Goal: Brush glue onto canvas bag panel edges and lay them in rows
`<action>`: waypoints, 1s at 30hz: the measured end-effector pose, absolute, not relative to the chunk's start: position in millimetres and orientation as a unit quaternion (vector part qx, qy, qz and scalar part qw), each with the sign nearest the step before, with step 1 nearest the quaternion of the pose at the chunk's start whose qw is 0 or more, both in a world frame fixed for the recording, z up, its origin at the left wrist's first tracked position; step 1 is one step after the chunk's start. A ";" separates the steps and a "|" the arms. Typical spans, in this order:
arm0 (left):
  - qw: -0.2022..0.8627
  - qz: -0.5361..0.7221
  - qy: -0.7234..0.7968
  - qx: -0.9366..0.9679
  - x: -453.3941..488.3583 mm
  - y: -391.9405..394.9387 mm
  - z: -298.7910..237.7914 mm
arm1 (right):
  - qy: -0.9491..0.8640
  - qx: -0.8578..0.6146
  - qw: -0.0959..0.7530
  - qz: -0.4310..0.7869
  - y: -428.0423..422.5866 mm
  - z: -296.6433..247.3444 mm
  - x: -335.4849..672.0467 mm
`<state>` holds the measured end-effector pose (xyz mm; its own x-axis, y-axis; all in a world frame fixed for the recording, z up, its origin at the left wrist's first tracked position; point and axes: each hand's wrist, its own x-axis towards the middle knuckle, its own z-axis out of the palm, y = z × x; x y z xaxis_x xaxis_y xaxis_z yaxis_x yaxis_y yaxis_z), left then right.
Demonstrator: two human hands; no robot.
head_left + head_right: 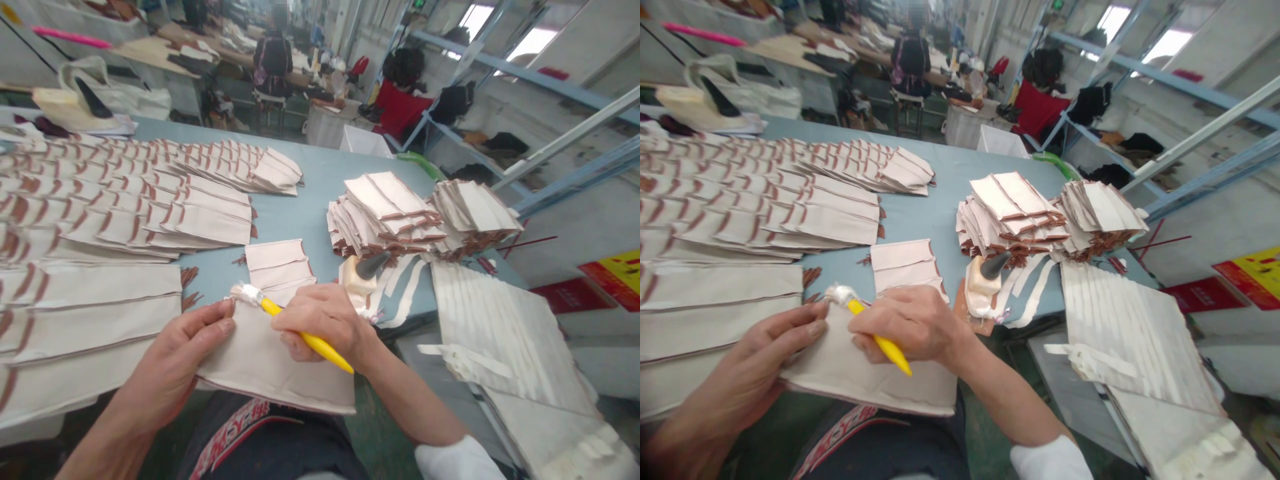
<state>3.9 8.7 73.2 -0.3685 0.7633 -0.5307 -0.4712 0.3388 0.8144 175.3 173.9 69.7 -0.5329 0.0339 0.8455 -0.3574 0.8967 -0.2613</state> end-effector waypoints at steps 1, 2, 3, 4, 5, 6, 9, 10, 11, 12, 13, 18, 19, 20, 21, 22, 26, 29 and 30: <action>0.546 0.562 0.607 0.133 4.4 8.2 71.0 | -0.858 0.089 0.461 0.209 173.4 70.1 178.7; 0.539 0.561 0.611 0.146 4.8 7.8 68.5 | -0.861 0.082 0.455 0.214 173.1 71.6 182.4; 0.530 0.559 0.617 0.160 5.1 7.5 65.9 | -0.861 0.073 0.452 0.220 173.1 73.9 186.1; 0.520 0.557 0.624 0.172 5.3 7.2 63.3 | -0.860 0.068 0.453 0.223 173.0 76.7 189.4; 0.511 0.555 0.631 0.183 5.4 7.1 60.8 | -0.861 0.062 0.454 0.222 172.8 79.4 192.2; 0.504 0.551 0.636 0.194 5.6 7.2 58.6 | -0.864 0.057 0.452 0.214 172.3 81.6 194.4; 0.479 0.549 0.648 0.220 6.7 9.3 54.9 | -0.871 0.045 0.459 0.171 167.0 83.0 196.3; 0.467 0.555 0.651 0.222 7.5 10.6 54.9 | -0.869 0.040 0.468 0.156 163.7 81.5 195.9; 0.458 0.561 0.654 0.217 8.4 12.2 55.4 | -0.865 0.035 0.480 0.146 159.6 79.2 195.3; 0.450 0.568 0.658 0.203 9.5 13.9 56.5 | -0.855 0.027 0.497 0.148 154.8 76.4 194.8; 0.445 0.573 0.663 0.184 10.6 15.5 57.9 | -0.839 0.016 0.517 0.166 149.6 73.3 194.5; 0.443 0.587 0.665 0.129 16.2 21.4 68.3 | -0.755 -0.041 0.567 0.328 132.6 57.7 193.7; 0.454 0.588 0.656 0.129 17.3 22.0 70.3 | -0.756 -0.053 0.557 0.340 133.3 54.9 192.6; 0.465 0.589 0.649 0.128 18.2 22.4 72.0 | -0.760 -0.064 0.549 0.342 135.4 52.2 190.9; 0.474 0.587 0.643 0.127 18.9 22.4 73.1 | -0.764 -0.071 0.545 0.338 138.4 49.7 188.8; 0.481 0.585 0.640 0.128 19.4 21.9 73.5 | -0.766 -0.066 0.550 0.327 141.9 47.4 186.5; 0.495 0.565 0.642 0.151 17.7 16.2 67.2 | -0.774 0.008 0.575 0.265 153.2 42.6 179.2; 0.478 0.539 0.664 0.202 12.6 11.3 57.0 | -0.794 0.026 0.555 0.248 160.3 43.3 178.4; 0.464 0.533 0.673 0.220 10.4 10.4 53.8 | -0.800 0.038 0.546 0.245 163.8 44.1 178.4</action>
<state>10.4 10.4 53.8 -0.4727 0.7901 -0.3902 -0.1983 0.3360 0.9207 178.4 163.8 44.1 -0.4002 0.2071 0.8927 -0.3283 0.8771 -0.3506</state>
